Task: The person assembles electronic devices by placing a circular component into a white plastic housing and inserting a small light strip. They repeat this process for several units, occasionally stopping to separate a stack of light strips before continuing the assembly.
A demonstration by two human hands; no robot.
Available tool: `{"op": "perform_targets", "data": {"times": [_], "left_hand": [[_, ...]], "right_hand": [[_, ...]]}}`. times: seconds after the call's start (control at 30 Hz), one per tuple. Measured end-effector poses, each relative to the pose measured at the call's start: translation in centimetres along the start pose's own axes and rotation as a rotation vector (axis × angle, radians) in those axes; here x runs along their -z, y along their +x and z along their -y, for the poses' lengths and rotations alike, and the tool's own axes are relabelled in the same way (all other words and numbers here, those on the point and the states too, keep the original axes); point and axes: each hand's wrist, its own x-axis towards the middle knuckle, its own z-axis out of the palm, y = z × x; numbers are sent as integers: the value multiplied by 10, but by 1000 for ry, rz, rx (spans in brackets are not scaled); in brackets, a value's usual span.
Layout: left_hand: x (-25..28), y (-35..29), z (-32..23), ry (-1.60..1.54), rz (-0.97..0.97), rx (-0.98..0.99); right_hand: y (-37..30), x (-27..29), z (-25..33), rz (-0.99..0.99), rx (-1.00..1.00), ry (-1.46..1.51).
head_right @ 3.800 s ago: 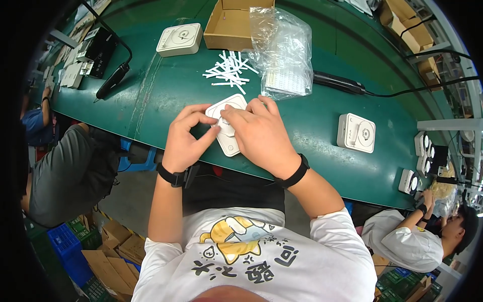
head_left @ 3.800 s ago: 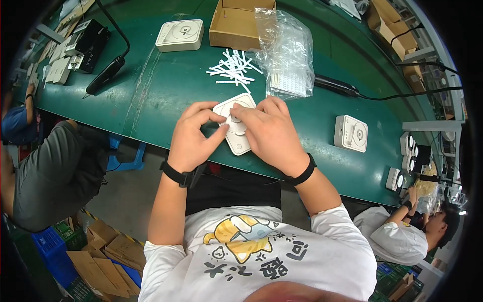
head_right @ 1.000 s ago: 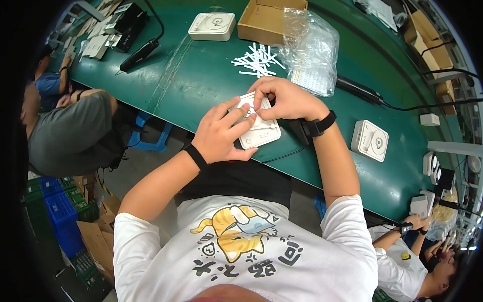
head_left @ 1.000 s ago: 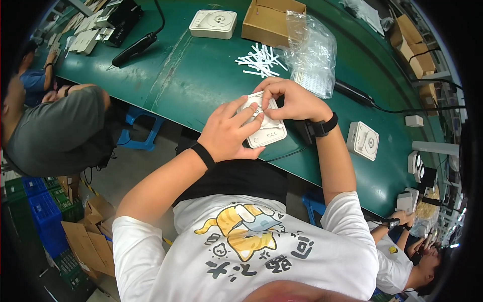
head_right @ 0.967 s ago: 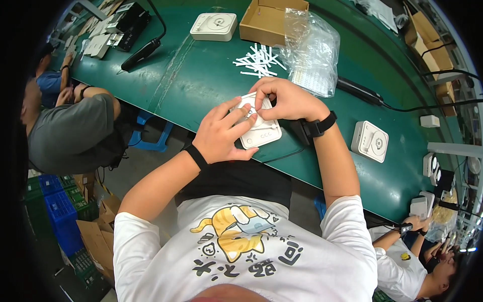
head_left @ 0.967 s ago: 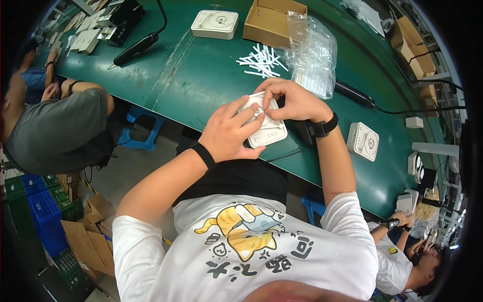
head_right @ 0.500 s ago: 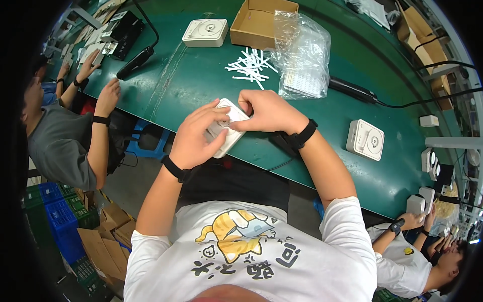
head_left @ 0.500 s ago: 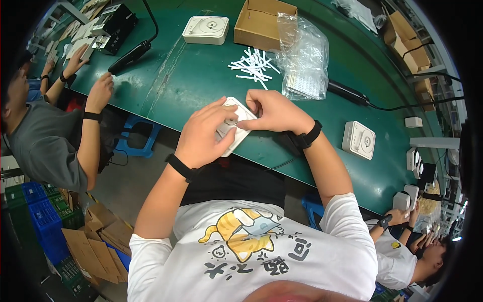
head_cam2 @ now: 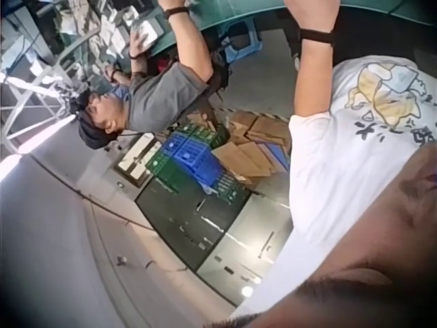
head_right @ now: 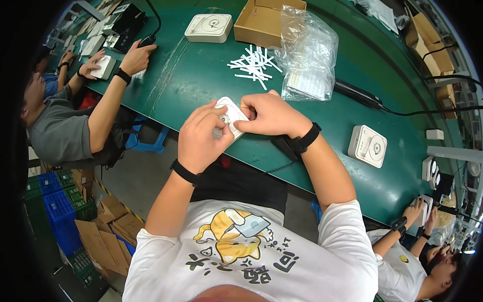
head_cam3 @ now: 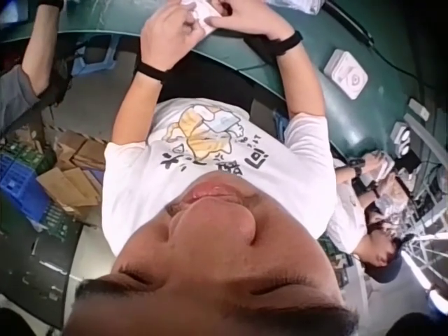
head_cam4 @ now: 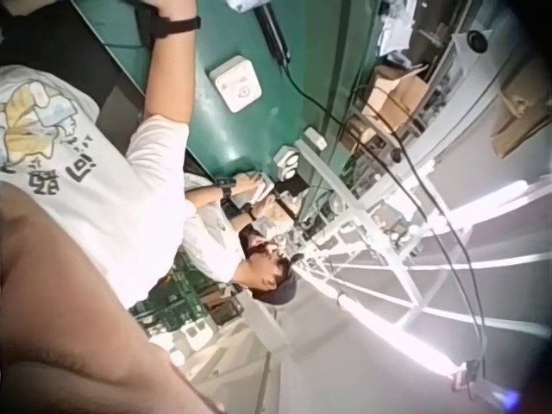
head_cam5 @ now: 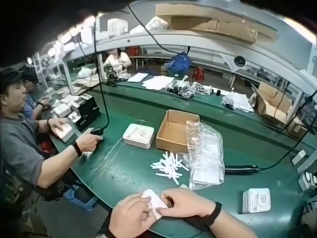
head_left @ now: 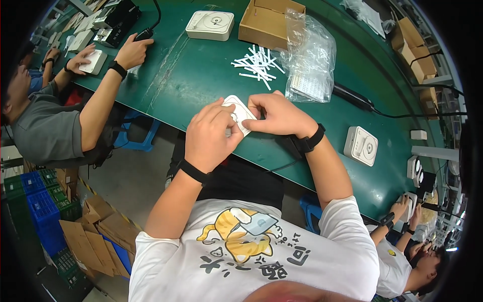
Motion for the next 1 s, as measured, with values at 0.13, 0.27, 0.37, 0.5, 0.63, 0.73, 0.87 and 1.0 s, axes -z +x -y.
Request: {"op": "perform_targets", "data": {"times": [0.13,0.27,0.37,0.5,0.63,0.73,0.87,1.0], "left_hand": [[7,3,8,-59,84,-4],[23,22,30,-422,298,214],[16,34,55,-626,461,226],[10,35,60,-630,478,192],[3,8,40,-515,321,225],[0,-3,30,-485,259,235],[-2,-3,35,-542,239,263],[1,-2,35,-555,276,284]], "right_hand": [[-1,2,1,15,-5,-18],[-1,2,0,30,3,-54],[-2,1,1,18,6,-77],[-2,-5,-2,-30,4,-133],[-2,-6,-5,-66,6,-88],[-2,-6,-1,-52,10,-112],[-1,-5,-3,-57,21,-121],[-1,-6,-3,-65,27,-92]]}}
